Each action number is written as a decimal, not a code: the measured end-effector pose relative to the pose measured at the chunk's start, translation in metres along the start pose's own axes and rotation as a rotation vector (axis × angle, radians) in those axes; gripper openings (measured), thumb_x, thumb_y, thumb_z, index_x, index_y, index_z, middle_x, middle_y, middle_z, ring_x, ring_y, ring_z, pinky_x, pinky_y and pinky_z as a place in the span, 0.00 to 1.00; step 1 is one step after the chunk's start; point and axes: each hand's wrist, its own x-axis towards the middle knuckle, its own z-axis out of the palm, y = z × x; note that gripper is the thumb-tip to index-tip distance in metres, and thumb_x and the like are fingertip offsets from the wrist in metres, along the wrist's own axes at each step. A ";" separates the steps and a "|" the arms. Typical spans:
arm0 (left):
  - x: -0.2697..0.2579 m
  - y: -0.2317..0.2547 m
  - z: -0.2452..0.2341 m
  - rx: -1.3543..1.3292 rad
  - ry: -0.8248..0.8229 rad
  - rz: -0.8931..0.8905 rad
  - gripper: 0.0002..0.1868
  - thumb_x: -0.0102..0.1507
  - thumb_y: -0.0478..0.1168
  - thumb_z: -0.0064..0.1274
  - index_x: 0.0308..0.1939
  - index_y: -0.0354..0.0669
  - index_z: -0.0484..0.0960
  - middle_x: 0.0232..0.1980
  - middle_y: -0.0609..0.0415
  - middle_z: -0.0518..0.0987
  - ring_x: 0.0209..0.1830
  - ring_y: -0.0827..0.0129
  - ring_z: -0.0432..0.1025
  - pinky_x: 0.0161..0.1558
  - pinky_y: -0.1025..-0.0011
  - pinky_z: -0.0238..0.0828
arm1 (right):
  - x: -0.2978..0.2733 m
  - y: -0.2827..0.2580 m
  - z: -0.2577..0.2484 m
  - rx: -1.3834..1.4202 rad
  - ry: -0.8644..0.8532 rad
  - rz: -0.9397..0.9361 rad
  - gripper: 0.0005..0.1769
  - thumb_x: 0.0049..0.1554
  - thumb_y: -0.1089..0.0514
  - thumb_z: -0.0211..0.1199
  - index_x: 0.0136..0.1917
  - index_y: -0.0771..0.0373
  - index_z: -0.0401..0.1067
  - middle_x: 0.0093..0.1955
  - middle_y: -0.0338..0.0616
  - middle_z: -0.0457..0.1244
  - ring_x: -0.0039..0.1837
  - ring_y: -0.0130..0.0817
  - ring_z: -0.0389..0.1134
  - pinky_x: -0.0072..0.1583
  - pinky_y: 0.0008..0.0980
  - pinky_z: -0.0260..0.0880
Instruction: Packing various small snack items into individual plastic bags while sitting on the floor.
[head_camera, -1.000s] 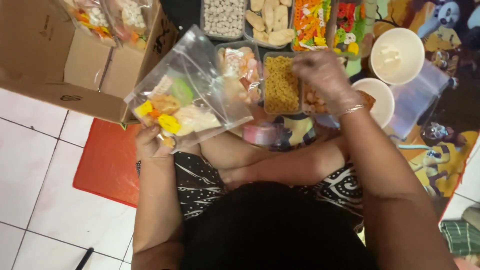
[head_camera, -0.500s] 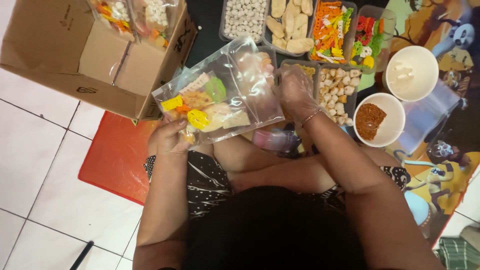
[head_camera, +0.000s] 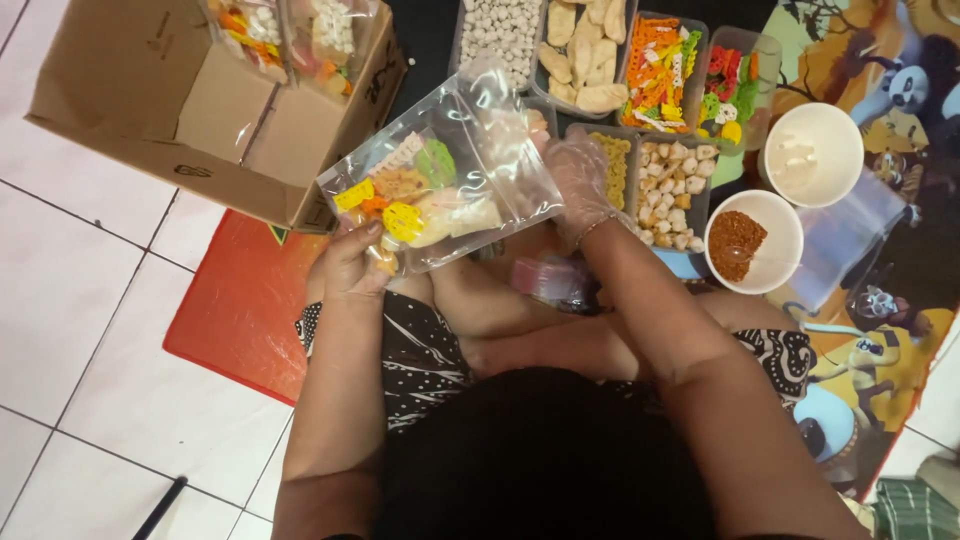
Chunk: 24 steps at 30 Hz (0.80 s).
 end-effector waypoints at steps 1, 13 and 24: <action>0.000 0.000 0.003 -0.009 0.004 -0.012 0.31 0.55 0.25 0.55 0.64 0.38 0.77 0.57 0.41 0.81 0.58 0.45 0.78 0.65 0.44 0.72 | 0.006 -0.012 -0.018 0.298 -0.161 0.381 0.26 0.55 0.40 0.60 0.53 0.64 0.74 0.55 0.60 0.62 0.58 0.56 0.61 0.59 0.50 0.63; 0.008 -0.005 -0.001 -0.041 -0.005 -0.037 0.29 0.56 0.24 0.55 0.63 0.38 0.77 0.56 0.39 0.81 0.57 0.43 0.78 0.63 0.42 0.73 | -0.007 -0.010 -0.016 0.316 0.000 0.198 0.11 0.45 0.58 0.68 0.44 0.60 0.80 0.43 0.49 0.65 0.45 0.45 0.65 0.50 0.43 0.69; 0.009 -0.024 -0.026 -0.054 -0.009 -0.043 0.30 0.55 0.23 0.55 0.63 0.37 0.77 0.56 0.39 0.82 0.57 0.44 0.77 0.64 0.43 0.72 | 0.009 -0.065 -0.065 0.664 -0.127 0.128 0.26 0.63 0.51 0.60 0.61 0.79 0.69 0.58 0.67 0.66 0.65 0.57 0.64 0.68 0.44 0.67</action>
